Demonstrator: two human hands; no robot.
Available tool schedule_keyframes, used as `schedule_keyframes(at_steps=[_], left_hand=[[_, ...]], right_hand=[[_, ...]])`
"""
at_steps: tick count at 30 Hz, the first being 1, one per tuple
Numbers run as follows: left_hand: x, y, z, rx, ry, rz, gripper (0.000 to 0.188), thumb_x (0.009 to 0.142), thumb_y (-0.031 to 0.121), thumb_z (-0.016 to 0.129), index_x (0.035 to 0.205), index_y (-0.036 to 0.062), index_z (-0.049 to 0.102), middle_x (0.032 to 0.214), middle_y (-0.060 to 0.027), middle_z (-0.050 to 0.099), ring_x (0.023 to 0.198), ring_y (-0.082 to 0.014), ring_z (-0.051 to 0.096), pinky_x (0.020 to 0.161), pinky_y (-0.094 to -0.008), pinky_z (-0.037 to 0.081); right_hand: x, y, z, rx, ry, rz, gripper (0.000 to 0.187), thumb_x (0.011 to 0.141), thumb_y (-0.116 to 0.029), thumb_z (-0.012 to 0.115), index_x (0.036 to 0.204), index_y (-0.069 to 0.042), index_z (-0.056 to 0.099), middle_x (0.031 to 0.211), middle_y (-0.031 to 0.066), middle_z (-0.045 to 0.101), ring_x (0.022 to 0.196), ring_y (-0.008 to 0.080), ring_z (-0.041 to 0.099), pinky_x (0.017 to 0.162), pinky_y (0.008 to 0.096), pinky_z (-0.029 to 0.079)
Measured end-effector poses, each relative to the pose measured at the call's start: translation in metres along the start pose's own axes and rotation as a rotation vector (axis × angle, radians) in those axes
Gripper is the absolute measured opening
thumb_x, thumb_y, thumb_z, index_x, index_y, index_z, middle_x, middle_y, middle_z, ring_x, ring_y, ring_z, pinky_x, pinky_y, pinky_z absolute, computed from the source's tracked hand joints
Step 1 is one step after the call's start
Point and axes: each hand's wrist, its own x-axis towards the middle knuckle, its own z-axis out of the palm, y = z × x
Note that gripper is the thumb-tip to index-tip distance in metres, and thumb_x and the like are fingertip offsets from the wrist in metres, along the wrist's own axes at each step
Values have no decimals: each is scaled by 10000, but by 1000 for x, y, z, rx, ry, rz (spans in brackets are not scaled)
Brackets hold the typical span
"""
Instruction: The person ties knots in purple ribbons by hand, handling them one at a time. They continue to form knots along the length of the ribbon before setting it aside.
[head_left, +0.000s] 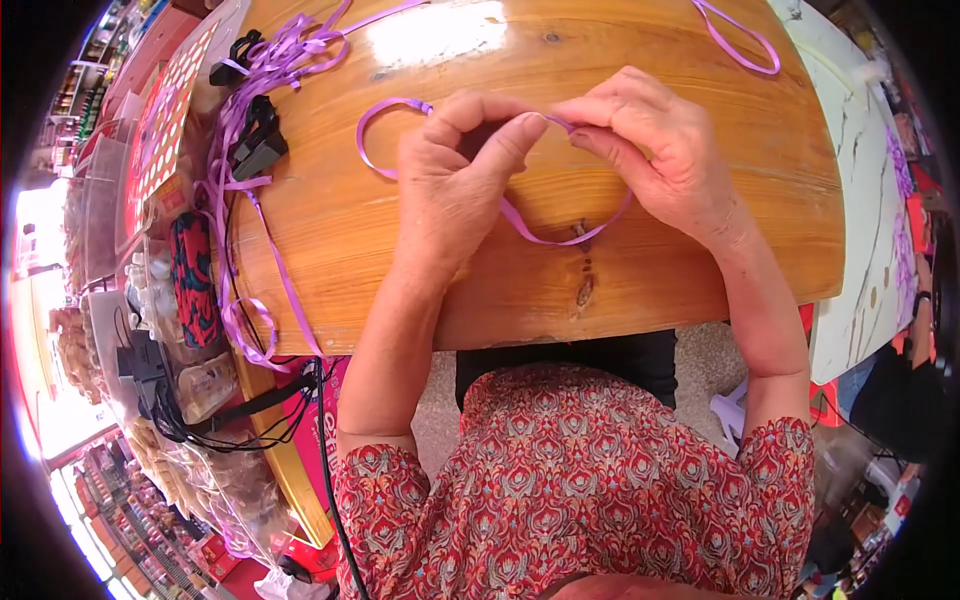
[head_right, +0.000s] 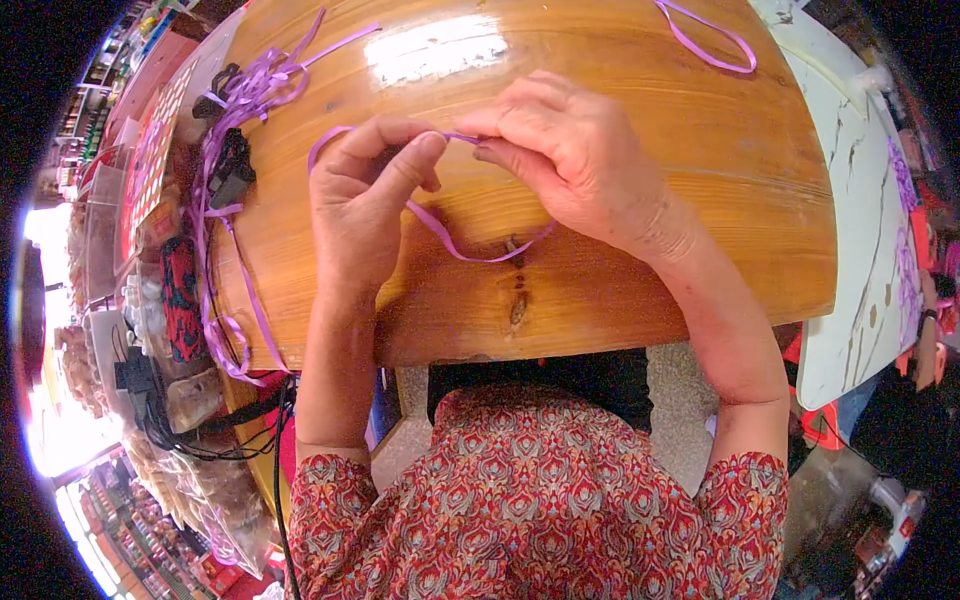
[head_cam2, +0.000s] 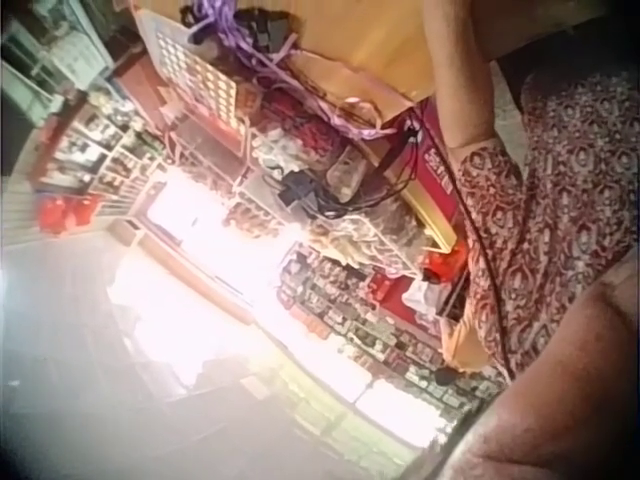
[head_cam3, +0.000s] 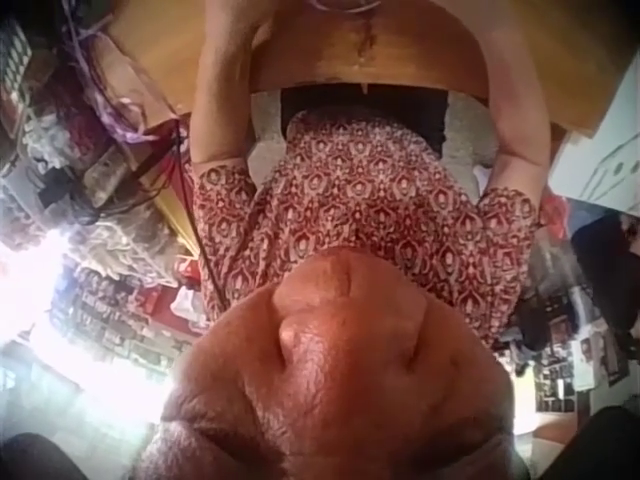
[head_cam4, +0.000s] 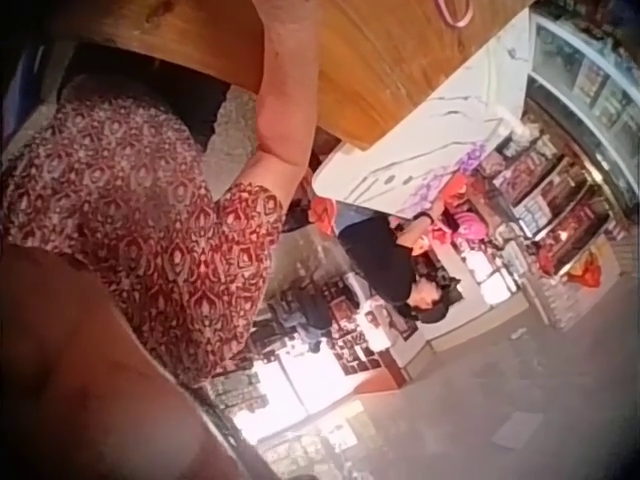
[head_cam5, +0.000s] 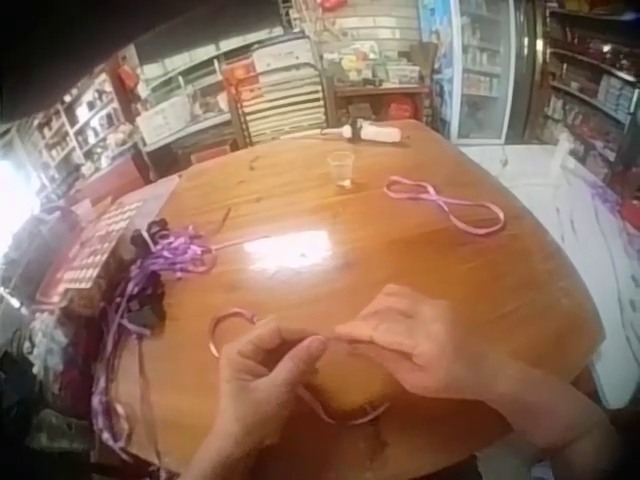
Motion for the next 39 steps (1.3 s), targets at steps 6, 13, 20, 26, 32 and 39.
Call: schedule_keyframes(at_steps=[6, 13, 20, 26, 32, 39], left_hand=[[-1, 6, 2, -115, -12, -70, 83, 817, 58, 668, 876, 5, 643, 733, 43, 577, 665, -24, 490, 596, -166, 393], [-3, 9, 5, -151, -40, -129, 74, 824, 59, 659, 870, 3, 647, 713, 59, 547, 644, -18, 462, 559, -167, 352], [-3, 9, -3, -306, -122, -269, 69, 829, 63, 653, 869, 7, 649, 753, 23, 594, 709, -48, 519, 637, -179, 400], [-3, 8, 3, -237, -92, -152, 54, 828, 29, 642, 871, -4, 642, 806, 8, 600, 777, -60, 534, 702, -191, 414], [-2, 7, 1, -223, -123, -123, 53, 825, 6, 639, 875, -9, 644, 824, 3, 601, 772, -60, 529, 700, -187, 412], [0, 2, 3, 1, -109, 57, 39, 804, -15, 653, 843, -12, 647, 767, 12, 568, 715, -59, 499, 638, -186, 393]], right_hand=[[0, 1, -7, -45, 16, -7, 229, 745, 30, 649, 968, -22, 650, 821, 79, 603, 747, 215, 566, 646, 287, 461], [1, 4, 1, -255, 167, -199, 290, 685, -30, 692, 973, -52, 666, 840, 46, 609, 760, 212, 551, 669, 307, 432], [-6, 0, -3, -234, 77, -157, 277, 683, -74, 696, 959, -66, 672, 837, 27, 606, 748, 206, 543, 660, 316, 406], [-1, 1, 6, -183, 180, -158, 264, 700, -84, 706, 960, -61, 669, 810, 26, 598, 731, 215, 538, 635, 311, 409], [-4, 1, 1, -118, 119, -96, 221, 691, -73, 722, 910, -70, 687, 759, 26, 582, 699, 200, 538, 627, 312, 420], [-3, -3, -4, -23, 86, -1, 136, 714, -40, 706, 845, -58, 672, 731, 40, 566, 683, 215, 538, 594, 294, 427]])
